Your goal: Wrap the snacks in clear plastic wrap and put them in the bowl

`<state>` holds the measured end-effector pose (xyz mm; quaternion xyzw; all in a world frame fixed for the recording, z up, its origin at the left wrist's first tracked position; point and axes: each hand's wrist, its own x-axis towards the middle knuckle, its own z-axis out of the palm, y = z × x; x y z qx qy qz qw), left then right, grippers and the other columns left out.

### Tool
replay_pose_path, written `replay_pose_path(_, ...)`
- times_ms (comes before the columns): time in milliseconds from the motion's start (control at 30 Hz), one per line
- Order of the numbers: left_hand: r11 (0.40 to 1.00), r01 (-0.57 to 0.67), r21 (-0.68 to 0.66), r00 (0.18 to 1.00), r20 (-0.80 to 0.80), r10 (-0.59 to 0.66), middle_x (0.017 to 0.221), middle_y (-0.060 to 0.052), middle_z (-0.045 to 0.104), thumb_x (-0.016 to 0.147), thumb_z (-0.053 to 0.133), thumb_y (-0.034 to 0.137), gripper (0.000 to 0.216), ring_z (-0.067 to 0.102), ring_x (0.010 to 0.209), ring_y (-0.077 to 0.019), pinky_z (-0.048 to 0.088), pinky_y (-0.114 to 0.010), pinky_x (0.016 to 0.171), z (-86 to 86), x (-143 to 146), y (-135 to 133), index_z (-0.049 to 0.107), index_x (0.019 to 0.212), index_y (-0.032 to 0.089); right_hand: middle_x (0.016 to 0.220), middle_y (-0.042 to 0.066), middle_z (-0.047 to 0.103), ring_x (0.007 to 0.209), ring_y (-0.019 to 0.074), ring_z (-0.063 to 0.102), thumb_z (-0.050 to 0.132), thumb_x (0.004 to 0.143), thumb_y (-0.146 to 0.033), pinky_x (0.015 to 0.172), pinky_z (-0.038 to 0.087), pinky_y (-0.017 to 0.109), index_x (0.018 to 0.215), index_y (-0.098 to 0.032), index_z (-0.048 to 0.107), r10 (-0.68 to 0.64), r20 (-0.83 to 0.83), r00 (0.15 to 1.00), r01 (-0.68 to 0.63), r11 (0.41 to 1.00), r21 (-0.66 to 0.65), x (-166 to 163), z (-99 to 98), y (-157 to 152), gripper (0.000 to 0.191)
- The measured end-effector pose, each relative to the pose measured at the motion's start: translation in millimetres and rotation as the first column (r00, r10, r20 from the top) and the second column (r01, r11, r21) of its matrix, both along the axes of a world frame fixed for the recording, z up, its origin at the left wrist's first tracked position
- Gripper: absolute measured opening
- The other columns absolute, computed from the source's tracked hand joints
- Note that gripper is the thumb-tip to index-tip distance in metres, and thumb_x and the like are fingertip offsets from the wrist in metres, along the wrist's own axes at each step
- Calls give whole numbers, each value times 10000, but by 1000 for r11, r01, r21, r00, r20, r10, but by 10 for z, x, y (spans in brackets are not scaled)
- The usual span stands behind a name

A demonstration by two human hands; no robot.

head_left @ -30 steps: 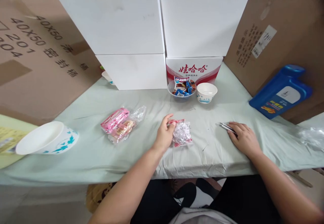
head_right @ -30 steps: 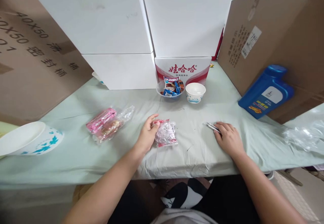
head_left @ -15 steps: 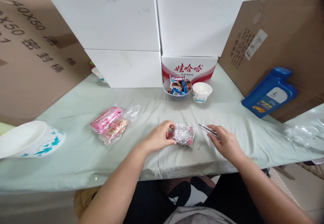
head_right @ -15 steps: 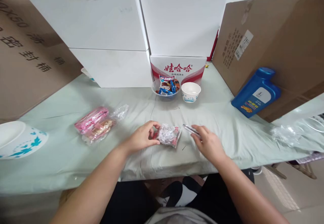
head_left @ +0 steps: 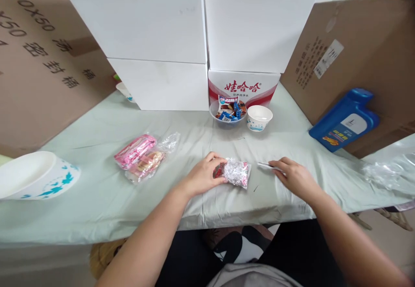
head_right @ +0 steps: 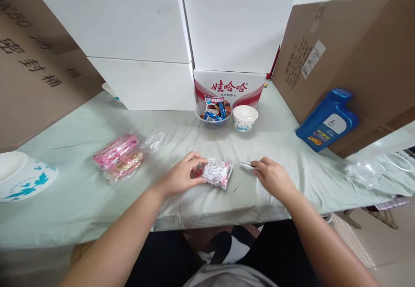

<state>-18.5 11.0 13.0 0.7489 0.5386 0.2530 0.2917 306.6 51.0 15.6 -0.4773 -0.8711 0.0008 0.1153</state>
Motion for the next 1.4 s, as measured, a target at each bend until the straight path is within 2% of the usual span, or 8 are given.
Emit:
replay_pose_path(167, 992, -42, 120, 999, -14, 44, 1133, -36, 607, 773, 702, 309, 362, 612, 779, -161, 520, -342, 785, -35, 180, 0, 561, 1096, 226, 923, 125, 679, 926, 308, 605, 486, 936, -350, 815, 494, 471, 974, -200, 724, -127, -84, 988, 139, 977, 159, 296, -150, 78, 284)
replay_pose_path(400, 984, 32, 176, 999, -8, -31, 1166, -62, 564, 761, 629, 188, 508, 606, 791, -147, 527, -302, 771, -108, 267, -20, 531, 1259, 219, 1227, 151, 582, 1108, 300, 556, 664, 839, -507, 906, 519, 483, 1322, -214, 521, 300, -372, 879, -307, 951, 40, -733, -93, -251, 583)
replay_pose_path(600, 996, 22, 88, 989, 143, -34, 978, -22, 622, 742, 544, 128, 391, 564, 675, -106, 487, -237, 650, -89, 106, 9, 641, 1112, 208, 1028, 96, 607, 939, 222, 607, 566, 921, -284, 797, 539, 371, 1024, -217, 646, 294, -448, 844, -289, 954, 82, -946, -237, -187, 148)
replay_pose_path(867, 986, -163, -28, 985, 58, 164, 638, 77, 486, 714, 526, 152, 452, 480, 563, -112, 367, -224, 570, -33, -27, 45, 558, 1162, 206, 726, 18, 612, 633, 153, 572, 557, 879, -347, 617, 488, 298, 809, -212, 551, -148, -759, 634, 156, 986, -62, -479, -217, -83, 152)
replay_pose_path(967, 980, -192, -58, 980, -62, 188, 594, 67, 479, 723, 514, 186, 247, 453, 549, -121, 320, -234, 552, 21, -60, 55, 618, 947, 202, 682, 10, 623, 580, 154, 557, 600, 806, -384, 579, 477, 296, 794, -212, 570, -302, -729, 615, 265, 949, -169, -269, -241, -77, 175)
replay_pose_path(1067, 970, -230, -72, 970, -99, 223, 543, 49, 464, 741, 508, 262, 135, 450, 533, -127, 300, -241, 539, 57, -101, 56, 511, 621, 200, 673, 16, 633, 574, 163, 553, 589, 793, -396, 588, 474, 312, 763, -214, 584, -357, -681, 640, 315, 930, -191, -132, -268, -93, 184)
replay_pose_path(1267, 887, -231, -400, 967, 5, 255, 527, 23, 564, 733, 510, 346, 183, 552, 524, -156, 386, -249, 533, 77, -396, 47, 521, 619, 203, 684, 27, 642, 602, 188, 575, 560, 791, -374, 622, 490, 341, 766, -216, 582, -421, -631, 652, 397, 898, -190, 21, -324, -15, 162)
replay_pose_path(1400, 873, -472, -123, 876, -179, 449, 610, 5, 614, 748, 528, 289, 130, 569, 586, -161, 412, -265, 584, 107, -571, 64, 580, 668, 201, 916, 106, 658, 894, 272, 618, 492, 827, -286, 808, 500, 449, 909, -205, 591, -322, -582, 747, 449, 889, 84, 3, -233, 10, 153)
